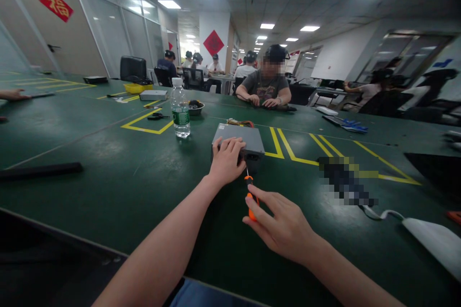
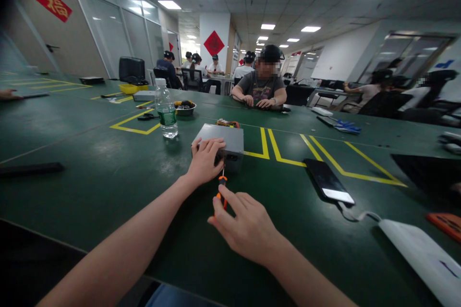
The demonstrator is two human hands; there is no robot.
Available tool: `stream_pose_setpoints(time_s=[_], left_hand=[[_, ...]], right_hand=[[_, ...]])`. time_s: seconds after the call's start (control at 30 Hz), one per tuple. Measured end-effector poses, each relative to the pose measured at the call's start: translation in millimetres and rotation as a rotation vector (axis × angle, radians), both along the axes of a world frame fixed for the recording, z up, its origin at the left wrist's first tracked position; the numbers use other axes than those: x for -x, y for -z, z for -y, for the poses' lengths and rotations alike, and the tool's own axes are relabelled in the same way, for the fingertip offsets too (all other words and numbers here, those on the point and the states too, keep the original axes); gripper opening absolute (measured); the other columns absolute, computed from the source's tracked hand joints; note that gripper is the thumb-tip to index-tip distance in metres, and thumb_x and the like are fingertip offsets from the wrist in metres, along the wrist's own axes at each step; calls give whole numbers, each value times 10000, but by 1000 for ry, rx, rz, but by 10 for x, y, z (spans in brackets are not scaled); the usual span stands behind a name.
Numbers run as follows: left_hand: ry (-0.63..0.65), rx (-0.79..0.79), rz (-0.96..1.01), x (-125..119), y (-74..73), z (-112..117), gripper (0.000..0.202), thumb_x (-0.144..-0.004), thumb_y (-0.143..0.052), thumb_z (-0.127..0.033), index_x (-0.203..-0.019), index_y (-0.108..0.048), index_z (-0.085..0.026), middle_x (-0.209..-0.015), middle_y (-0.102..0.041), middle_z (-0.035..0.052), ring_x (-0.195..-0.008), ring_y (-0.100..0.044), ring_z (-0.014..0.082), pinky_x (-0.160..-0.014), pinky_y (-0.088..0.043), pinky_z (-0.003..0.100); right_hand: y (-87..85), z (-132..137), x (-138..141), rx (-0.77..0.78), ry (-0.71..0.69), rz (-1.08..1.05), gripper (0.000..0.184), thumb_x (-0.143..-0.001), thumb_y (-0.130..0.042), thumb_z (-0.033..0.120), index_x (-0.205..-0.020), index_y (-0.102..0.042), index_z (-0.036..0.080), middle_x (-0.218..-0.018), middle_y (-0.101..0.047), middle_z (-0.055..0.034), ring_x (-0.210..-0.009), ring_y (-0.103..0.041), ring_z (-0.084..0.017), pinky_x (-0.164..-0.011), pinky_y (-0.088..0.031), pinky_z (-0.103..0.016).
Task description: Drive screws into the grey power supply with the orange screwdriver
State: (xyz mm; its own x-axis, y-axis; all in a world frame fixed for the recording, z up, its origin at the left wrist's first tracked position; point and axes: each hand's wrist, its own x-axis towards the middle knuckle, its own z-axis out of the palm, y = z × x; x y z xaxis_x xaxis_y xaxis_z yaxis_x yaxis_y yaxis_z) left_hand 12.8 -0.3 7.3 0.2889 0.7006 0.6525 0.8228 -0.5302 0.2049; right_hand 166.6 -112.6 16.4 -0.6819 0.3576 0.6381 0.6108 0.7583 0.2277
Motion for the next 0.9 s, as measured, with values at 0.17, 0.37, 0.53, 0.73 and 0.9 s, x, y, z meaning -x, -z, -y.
stream_pose_setpoints(time_s=[0.17, 0.37, 0.53, 0.73, 0.9], left_hand=[[3, -12, 7, -2, -6, 8, 339, -758, -499, -265, -1095, -490, -235, -1251, -508, 16, -1199, -378, 207, -1074, -119, 436], [12, -13, 13, 1, 4, -2, 359, -738, -515, -243, -1096, -490, -239, -1247, -512, 21, -1200, -380, 215, -1072, -113, 437], [-2, 8, 4, -9, -8, 7, 357, -742, -517, -240, -1098, -495, -249, -1253, -507, 20, -1202, -378, 216, -1071, -119, 436], [-2, -7, 20, -19, -15, 23, 337, -753, -507, -241, -1090, -503, -240, -1248, -514, 26, -1192, -389, 219, -1068, -122, 437], [2, -4, 25, -16, -18, 29, 341, -747, -516, -243, -1087, -509, -241, -1238, -523, 32, -1180, -402, 223, -1063, -133, 451]], right_hand=[[-7, 5, -6, -20, 30, -38, 185, -835, -489, 234, -956, -579, 126, -1039, -597, -157, -857, -596, -182, -705, -514, -306], [-50, 67, 35, 60, 71, 18, 213, -849, -472, 241, -1009, -587, 159, -1094, -548, -188, -915, -586, -212, -722, -510, -332], [-12, 78, 56, 36, 80, 89, 271, -854, -452, 205, -1089, -551, 116, -1130, -538, -197, -942, -582, -205, -766, -502, -308], [-28, 69, 80, -205, 224, 113, 215, -841, -480, 198, -1033, -553, 135, -995, -607, -162, -685, -592, -155, -622, -478, -282], [-41, 31, 87, -267, 352, 54, 149, -845, -438, 172, -951, -543, 161, -863, -613, -117, -699, -591, -167, -608, -464, -294]])
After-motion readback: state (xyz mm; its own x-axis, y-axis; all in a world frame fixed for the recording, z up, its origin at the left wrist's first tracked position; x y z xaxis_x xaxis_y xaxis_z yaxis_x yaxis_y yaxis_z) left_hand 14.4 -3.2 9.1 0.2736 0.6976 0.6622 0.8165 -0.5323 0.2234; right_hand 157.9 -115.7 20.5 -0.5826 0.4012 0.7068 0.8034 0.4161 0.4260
